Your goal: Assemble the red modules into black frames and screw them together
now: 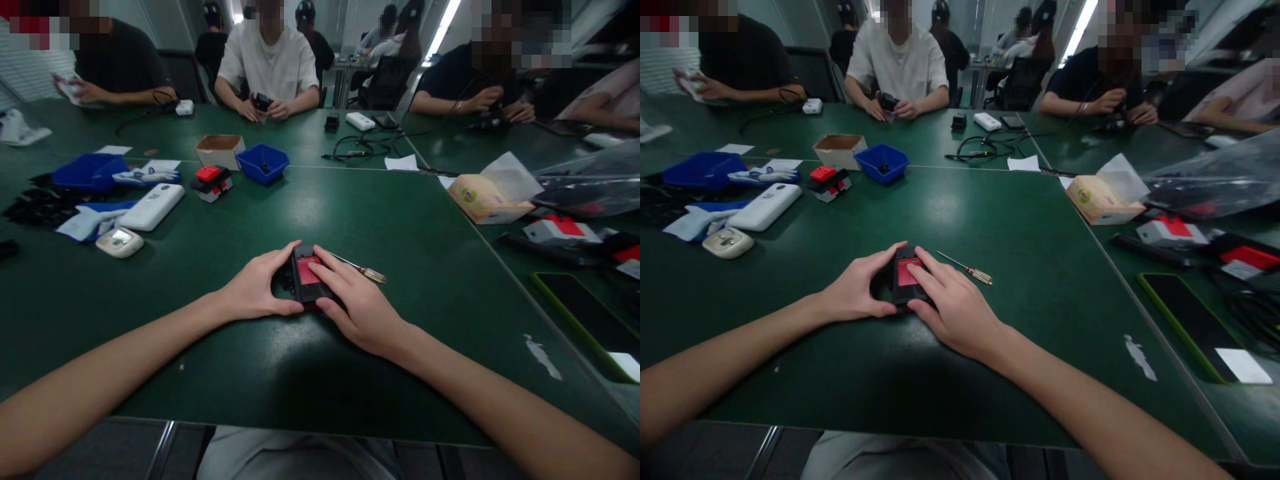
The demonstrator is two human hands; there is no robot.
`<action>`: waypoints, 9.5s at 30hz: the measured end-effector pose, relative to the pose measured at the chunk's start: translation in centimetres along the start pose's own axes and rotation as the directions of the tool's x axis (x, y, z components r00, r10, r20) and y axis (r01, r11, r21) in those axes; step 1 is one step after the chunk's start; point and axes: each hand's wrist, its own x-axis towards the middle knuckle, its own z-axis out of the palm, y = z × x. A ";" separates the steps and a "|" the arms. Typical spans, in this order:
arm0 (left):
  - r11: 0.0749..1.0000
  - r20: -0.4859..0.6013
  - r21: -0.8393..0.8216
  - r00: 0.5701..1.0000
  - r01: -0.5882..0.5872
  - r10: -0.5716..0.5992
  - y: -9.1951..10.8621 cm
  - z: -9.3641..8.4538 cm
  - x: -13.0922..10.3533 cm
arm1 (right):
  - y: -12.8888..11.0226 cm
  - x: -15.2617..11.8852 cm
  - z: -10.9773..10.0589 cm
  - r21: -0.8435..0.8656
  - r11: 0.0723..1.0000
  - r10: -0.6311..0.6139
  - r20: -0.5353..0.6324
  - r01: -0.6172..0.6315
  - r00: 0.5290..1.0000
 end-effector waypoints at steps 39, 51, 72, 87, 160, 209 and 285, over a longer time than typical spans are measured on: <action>0.985 -0.170 0.163 0.982 -0.050 0.078 2.9 0.4 -0.5 | 0.8 -0.2 -0.4 0.002 0.983 -0.179 -0.271 0.186 0.946; 0.987 -0.026 0.161 1.000 -0.003 0.007 3.3 0.2 -0.3 | 1.1 -0.2 0.0 0.101 0.995 0.036 -0.131 -0.023 0.991; 0.965 -0.063 0.064 0.964 -0.254 0.258 3.0 -0.1 -0.5 | 2.0 0.0 0.3 0.626 0.715 0.278 0.154 -0.311 0.948; 0.942 -0.089 0.181 0.949 -0.282 0.301 2.4 -0.2 -0.5 | 2.2 0.0 0.8 0.621 0.744 0.236 0.099 -0.246 0.967; 0.710 -0.316 -0.704 0.905 -0.023 -0.284 1.0 0.6 1.0 | -0.2 1.4 1.6 0.216 0.962 -0.182 0.047 0.168 0.982; 0.719 -0.074 -0.682 0.967 0.129 -0.244 2.6 1.3 0.2 | 0.1 1.1 0.0 0.063 0.983 -0.153 -0.245 0.173 0.957; 0.764 -0.105 -0.633 0.962 0.130 -0.251 2.7 1.1 0.2 | 1.1 1.4 0.0 0.158 0.987 0.037 -0.227 -0.001 0.973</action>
